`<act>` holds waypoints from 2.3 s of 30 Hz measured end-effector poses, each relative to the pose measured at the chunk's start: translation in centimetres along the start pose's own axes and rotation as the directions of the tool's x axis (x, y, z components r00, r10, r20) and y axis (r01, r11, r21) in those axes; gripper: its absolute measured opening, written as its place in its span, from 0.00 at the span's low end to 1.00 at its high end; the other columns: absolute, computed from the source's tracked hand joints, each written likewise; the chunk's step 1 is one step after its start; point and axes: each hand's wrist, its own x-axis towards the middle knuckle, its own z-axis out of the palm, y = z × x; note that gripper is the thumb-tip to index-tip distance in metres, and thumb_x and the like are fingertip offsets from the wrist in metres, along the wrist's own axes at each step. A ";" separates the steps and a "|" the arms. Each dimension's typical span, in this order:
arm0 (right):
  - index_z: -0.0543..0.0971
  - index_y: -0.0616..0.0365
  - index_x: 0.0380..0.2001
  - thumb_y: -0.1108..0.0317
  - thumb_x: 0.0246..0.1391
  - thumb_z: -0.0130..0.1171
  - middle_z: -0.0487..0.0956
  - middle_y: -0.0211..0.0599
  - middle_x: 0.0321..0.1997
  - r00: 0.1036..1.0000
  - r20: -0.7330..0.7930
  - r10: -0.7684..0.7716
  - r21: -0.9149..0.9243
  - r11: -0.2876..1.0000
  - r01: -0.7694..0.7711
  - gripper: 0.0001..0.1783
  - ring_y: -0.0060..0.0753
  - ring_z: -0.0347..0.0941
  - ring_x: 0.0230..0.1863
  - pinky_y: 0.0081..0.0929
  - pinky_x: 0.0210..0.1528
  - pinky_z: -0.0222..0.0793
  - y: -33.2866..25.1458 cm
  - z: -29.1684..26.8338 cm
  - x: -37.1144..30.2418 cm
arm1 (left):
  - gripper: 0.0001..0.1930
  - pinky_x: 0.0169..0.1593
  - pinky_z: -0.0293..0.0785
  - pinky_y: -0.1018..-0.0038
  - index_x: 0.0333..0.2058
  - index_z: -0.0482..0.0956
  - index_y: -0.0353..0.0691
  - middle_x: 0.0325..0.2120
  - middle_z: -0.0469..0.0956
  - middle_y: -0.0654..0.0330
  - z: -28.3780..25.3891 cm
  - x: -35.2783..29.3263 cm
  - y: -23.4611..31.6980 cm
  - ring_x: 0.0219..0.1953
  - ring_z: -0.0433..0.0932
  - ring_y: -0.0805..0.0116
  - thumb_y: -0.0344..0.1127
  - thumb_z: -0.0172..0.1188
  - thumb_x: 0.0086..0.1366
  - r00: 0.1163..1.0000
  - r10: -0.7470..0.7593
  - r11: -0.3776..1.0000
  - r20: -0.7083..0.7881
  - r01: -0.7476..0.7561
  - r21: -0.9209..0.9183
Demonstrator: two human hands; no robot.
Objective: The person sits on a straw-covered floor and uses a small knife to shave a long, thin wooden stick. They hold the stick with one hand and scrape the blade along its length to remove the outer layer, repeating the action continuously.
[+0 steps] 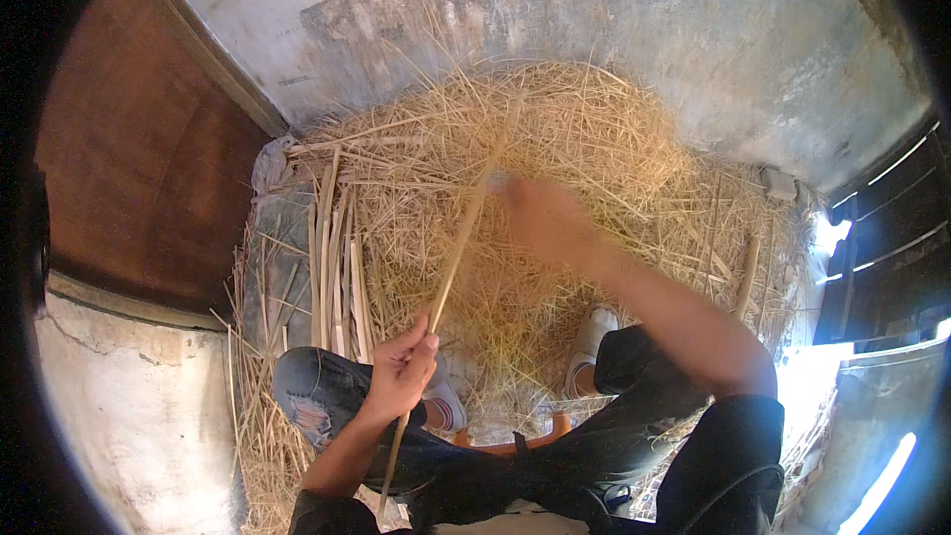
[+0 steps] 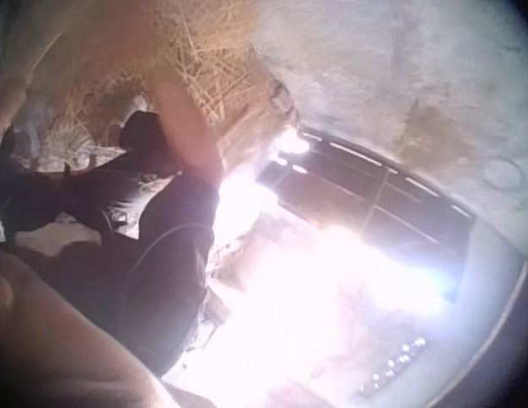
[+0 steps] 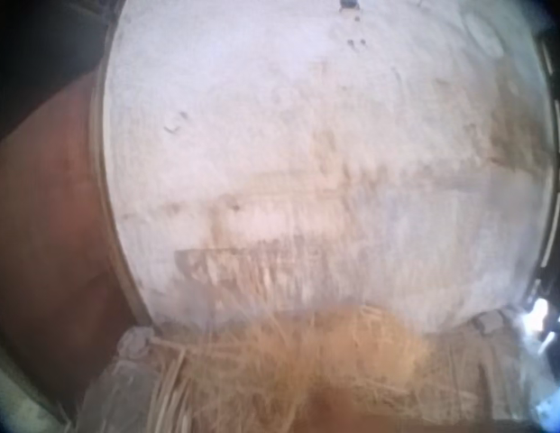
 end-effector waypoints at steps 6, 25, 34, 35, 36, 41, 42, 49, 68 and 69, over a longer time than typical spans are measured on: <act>0.76 0.62 0.42 0.37 0.70 0.44 0.69 0.34 0.20 0.726 -0.333 0.602 0.641 0.709 -0.293 0.33 0.27 0.65 0.22 0.32 0.26 0.65 17.3 -8.8 2.8 | 0.26 0.26 0.59 0.82 0.69 0.64 0.32 0.21 0.65 0.74 1.1 -1.0 1.2 0.22 0.62 0.86 0.29 0.55 0.76 0.975 0.056 0.998 0.215 -0.064 0.029; 0.81 0.58 0.35 0.48 0.69 0.55 0.63 0.22 0.17 0.847 -0.156 0.508 0.922 0.384 -0.060 0.22 0.21 0.58 0.17 0.26 0.22 0.57 9.5 -9.0 1.9 | 0.28 0.22 0.59 0.82 0.73 0.57 0.35 0.18 0.65 0.72 1.4 0.5 0.2 0.17 0.61 0.85 0.37 0.48 0.80 0.928 -0.040 0.991 0.370 0.085 -0.106; 0.75 0.62 0.50 0.45 0.72 0.48 0.76 0.40 0.32 0.911 -0.380 0.158 0.459 0.888 0.037 0.27 0.36 0.72 0.36 0.36 0.41 0.68 8.6 -9.1 -0.7 | 0.28 0.27 0.55 0.82 0.72 0.59 0.32 0.25 0.63 0.75 0.7 0.0 0.2 0.24 0.58 0.87 0.30 0.54 0.77 0.967 0.027 0.998 0.253 -0.039 0.042; 0.75 0.63 0.48 0.45 0.72 0.47 0.77 0.41 0.32 0.926 -0.360 0.113 0.465 0.883 0.073 0.28 0.36 0.72 0.36 0.37 0.41 0.68 8.1 -9.0 -0.9 | 0.28 0.27 0.55 0.83 0.72 0.59 0.31 0.25 0.63 0.75 0.8 0.1 0.1 0.24 0.59 0.87 0.29 0.54 0.77 0.968 0.034 0.998 0.249 -0.048 0.051; 0.76 0.63 0.46 0.44 0.73 0.47 0.77 0.41 0.31 0.929 -0.356 0.098 0.434 0.898 0.072 0.28 0.37 0.72 0.34 0.38 0.41 0.68 8.3 -8.7 -0.6 | 0.28 0.27 0.55 0.83 0.71 0.59 0.31 0.26 0.63 0.75 0.9 0.1 0.0 0.25 0.59 0.87 0.28 0.54 0.76 0.969 0.041 0.997 0.244 -0.057 0.060; 0.81 0.64 0.37 0.42 0.73 0.45 0.74 0.45 0.23 0.898 -0.407 0.168 0.228 0.970 -0.078 0.32 0.40 0.69 0.27 0.39 0.38 0.71 9.5 -9.7 0.5 | 0.28 0.27 0.55 0.82 0.71 0.60 0.30 0.27 0.64 0.75 1.1 0.2 0.2 0.25 0.60 0.87 0.26 0.55 0.75 0.967 0.084 0.995 0.240 -0.095 0.035; 0.81 0.64 0.37 0.42 0.73 0.45 0.75 0.46 0.23 0.891 -0.405 0.206 0.208 0.970 -0.130 0.32 0.42 0.71 0.27 0.40 0.39 0.72 9.5 -10.0 0.6 | 0.28 0.27 0.55 0.82 0.71 0.60 0.30 0.27 0.64 0.75 1.1 0.3 0.1 0.25 0.60 0.87 0.26 0.55 0.75 0.964 0.101 0.993 0.244 -0.113 0.038; 0.84 0.57 0.48 0.48 0.74 0.45 0.84 0.55 0.34 0.955 -0.255 0.154 0.171 0.979 -0.112 0.26 0.53 0.82 0.37 0.46 0.46 0.77 4.6 -7.6 -0.3 | 0.27 0.24 0.53 0.81 0.70 0.62 0.32 0.22 0.60 0.76 0.2 -0.1 -1.4 0.22 0.57 0.87 0.24 0.54 0.74 0.980 0.103 0.990 0.169 -0.117 0.074; 0.82 0.48 0.53 0.52 0.73 0.44 0.81 0.53 0.26 0.956 -0.289 0.050 0.129 0.992 -0.013 0.21 0.59 0.80 0.31 0.54 0.32 0.75 0.1 -3.6 2.0 | 0.26 0.22 0.51 0.80 0.69 0.64 0.32 0.20 0.59 0.76 -1.0 0.1 -0.4 0.19 0.56 0.87 0.26 0.55 0.75 0.991 0.108 0.993 0.079 -0.104 -0.049; 0.82 0.49 0.52 0.54 0.72 0.44 0.81 0.53 0.26 0.956 -0.280 0.086 0.118 0.991 -0.055 0.20 0.59 0.80 0.31 0.54 0.33 0.76 0.9 -4.5 2.4 | 0.26 0.22 0.51 0.80 0.70 0.64 0.33 0.20 0.59 0.77 -0.7 0.1 -0.7 0.19 0.56 0.87 0.26 0.55 0.75 0.987 0.133 0.991 0.088 -0.129 -0.046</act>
